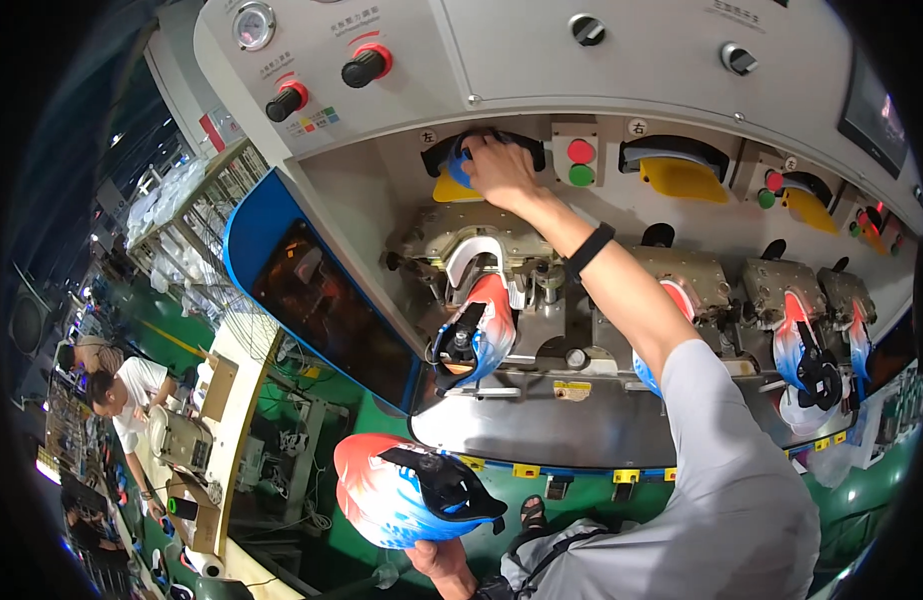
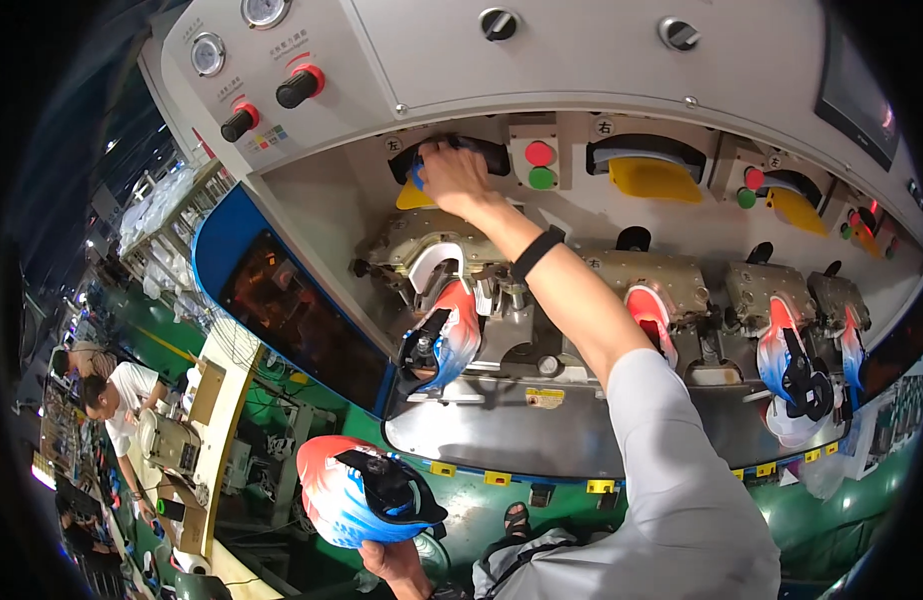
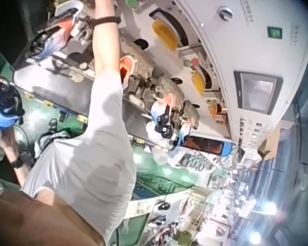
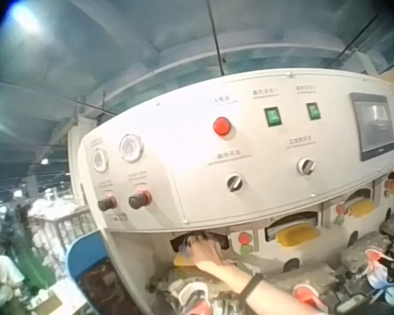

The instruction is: Operating a toe-lasting machine to shape shoe uppers onto lasts.

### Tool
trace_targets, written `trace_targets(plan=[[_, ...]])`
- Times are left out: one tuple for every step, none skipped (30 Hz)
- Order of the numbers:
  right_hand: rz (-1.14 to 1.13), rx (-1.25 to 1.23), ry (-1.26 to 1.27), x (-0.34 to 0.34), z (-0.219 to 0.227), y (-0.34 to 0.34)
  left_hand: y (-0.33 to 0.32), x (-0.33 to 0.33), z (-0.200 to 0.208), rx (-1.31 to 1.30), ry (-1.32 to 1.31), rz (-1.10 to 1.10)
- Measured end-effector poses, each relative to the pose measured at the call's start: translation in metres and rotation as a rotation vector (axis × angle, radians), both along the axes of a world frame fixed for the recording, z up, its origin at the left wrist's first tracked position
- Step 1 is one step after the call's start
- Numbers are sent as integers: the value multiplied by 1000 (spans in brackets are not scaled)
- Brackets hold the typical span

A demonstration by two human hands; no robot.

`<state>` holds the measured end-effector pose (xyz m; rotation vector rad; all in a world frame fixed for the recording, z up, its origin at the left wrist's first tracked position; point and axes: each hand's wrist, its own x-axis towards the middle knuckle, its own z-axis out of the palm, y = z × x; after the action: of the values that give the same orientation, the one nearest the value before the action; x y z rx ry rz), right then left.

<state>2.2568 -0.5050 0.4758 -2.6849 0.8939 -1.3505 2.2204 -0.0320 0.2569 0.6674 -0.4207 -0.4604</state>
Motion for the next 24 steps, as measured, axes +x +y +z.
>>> trace_targets(plan=[[-21,9,57,8,2,-3,-2,3,5,14,29,36],[-44,17,114,14,3,-7,-5,6,7,27,59,72],[-69,22,136,20,1,-2,-4,10,6,24,76,68],[-66,23,138,22,3,0,-4,14,4,25,79,71],[-53,49,113,20,5,0,-4,20,1,28,67,55],[-38,83,92,17,3,5,0,22,-2,37,59,40],[18,48,-32,12,-2,7,-1,25,-4,30,70,35],[18,48,-32,5,-10,12,0,26,-6,30,70,35],[40,38,-155,-8,-16,20,-2,27,-3,6,87,37],[61,26,-278,-23,-22,25,-6,27,-1,-19,104,37],[62,24,-399,-43,-31,21,-11,26,1,-30,104,27],[65,26,-521,-64,-42,10,-15,25,3,-48,115,32],[32,266,-535,-91,-54,-8,-16,24,4,-64,129,34],[3,511,-547,-114,-64,-22,-15,26,5,-65,129,27],[-5,506,-548,-131,-64,-27,-13,29,6,-69,118,-16],[-53,483,-524,-141,-65,-29,-13,30,9,-69,105,-53],[-101,461,-500,-147,-68,-32,-15,29,12,-54,108,-6],[-103,461,-501,-148,-62,-32,-19,29,17,-55,107,-9],[-171,435,-350,-149,-52,-28,-20,29,22,-70,104,-12],[-235,408,-198,-149,-48,-26,-20,28,25,-86,101,-14],[-236,408,-200,-148,-47,-31,-22,27,26,-86,99,-16],[-244,408,-201,-146,-49,-36,-24,26,27,-92,110,-4],[-251,409,-201,-145,-50,-41,-25,26,27,-97,122,8],[-250,409,-202,-144,-52,-45,-23,28,23,-98,120,9]])
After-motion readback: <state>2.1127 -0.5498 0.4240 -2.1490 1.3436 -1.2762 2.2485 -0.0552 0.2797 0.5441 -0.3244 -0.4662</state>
